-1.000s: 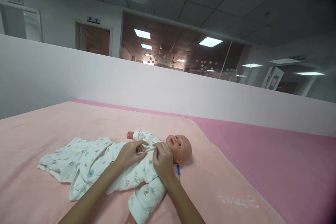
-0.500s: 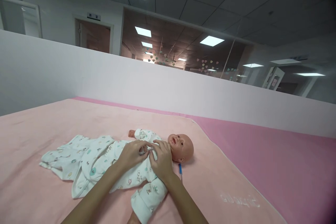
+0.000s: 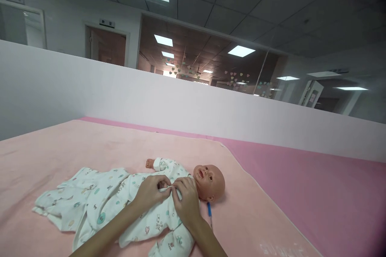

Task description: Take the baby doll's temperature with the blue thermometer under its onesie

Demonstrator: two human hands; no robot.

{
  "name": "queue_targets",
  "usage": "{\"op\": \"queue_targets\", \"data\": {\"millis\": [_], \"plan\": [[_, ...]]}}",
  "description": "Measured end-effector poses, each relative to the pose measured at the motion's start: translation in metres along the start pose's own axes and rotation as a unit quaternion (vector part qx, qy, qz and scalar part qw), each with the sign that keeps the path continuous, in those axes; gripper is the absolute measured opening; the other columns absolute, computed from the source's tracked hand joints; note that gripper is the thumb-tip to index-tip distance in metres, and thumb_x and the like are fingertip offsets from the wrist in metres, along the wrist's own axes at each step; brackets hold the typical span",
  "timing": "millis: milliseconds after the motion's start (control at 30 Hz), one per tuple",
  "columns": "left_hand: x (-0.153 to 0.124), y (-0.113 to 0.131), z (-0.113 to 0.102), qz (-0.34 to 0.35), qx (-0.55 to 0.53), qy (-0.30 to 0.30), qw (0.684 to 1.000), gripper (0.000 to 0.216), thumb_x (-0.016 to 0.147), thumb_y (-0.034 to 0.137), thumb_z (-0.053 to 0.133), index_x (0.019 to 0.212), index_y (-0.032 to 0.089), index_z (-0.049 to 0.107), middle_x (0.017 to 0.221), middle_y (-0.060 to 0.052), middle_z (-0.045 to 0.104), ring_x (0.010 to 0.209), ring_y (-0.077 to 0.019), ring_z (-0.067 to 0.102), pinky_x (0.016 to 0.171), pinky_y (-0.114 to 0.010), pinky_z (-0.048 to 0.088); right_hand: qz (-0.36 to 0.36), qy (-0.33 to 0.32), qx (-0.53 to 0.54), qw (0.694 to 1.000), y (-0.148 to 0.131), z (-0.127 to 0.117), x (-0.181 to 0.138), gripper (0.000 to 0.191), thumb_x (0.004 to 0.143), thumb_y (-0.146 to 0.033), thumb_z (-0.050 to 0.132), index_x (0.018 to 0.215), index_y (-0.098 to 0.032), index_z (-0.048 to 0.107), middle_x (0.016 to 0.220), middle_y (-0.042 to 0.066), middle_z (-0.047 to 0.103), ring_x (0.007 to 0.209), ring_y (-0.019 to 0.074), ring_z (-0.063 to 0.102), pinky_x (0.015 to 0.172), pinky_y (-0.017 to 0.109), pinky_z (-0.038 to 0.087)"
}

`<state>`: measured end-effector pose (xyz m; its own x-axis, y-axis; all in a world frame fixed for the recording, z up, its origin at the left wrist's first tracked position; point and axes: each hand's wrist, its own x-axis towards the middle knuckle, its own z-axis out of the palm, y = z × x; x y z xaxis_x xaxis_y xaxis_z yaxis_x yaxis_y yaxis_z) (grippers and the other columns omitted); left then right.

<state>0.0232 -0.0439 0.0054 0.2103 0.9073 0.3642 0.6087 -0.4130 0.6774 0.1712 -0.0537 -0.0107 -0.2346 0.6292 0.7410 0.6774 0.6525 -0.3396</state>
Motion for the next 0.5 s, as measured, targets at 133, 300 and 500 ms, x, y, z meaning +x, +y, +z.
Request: {"op": "queue_targets", "data": {"millis": [133, 300, 500], "plan": [[0.005, -0.006, 0.003, -0.009, -0.002, -0.013, 1.0, 0.01, 0.066, 0.026, 0.053, 0.07, 0.018, 0.059, 0.055, 0.005, 0.047, 0.055, -0.0084, 0.043, 0.052, -0.018, 0.028, 0.005, -0.02, 0.001, 1.0, 0.002, 0.0, 0.0, 0.013, 0.079, -0.012, 0.044, 0.074, -0.02, 0.052, 0.076, 0.001, 0.054, 0.074, 0.0161, 0.044, 0.072, 0.031, 0.031], [0.008, -0.011, 0.003, -0.025, -0.051, -0.045, 0.997, 0.017, 0.069, 0.033, 0.053, 0.069, 0.017, 0.057, 0.053, 0.006, 0.035, 0.052, -0.0074, 0.034, 0.049, -0.018, 0.024, -0.004, -0.005, 0.006, 1.0, 0.005, 0.003, 0.0, 0.012, 0.079, -0.011, 0.044, 0.074, -0.019, 0.052, 0.074, 0.001, 0.054, 0.073, 0.0165, 0.044, 0.07, 0.031, 0.03], [0.007, -0.006, -0.009, -0.007, -0.115, -0.109, 0.987, 0.019, 0.07, 0.033, 0.053, 0.075, 0.015, 0.059, 0.056, 0.005, 0.035, 0.054, -0.0078, 0.033, 0.051, -0.018, 0.025, 0.0, -0.002, -0.003, 1.0, 0.004, 0.003, -0.002, 0.013, 0.081, -0.013, 0.042, 0.074, -0.019, 0.051, 0.073, 0.001, 0.054, 0.072, 0.016, 0.044, 0.069, 0.03, 0.03]]}}
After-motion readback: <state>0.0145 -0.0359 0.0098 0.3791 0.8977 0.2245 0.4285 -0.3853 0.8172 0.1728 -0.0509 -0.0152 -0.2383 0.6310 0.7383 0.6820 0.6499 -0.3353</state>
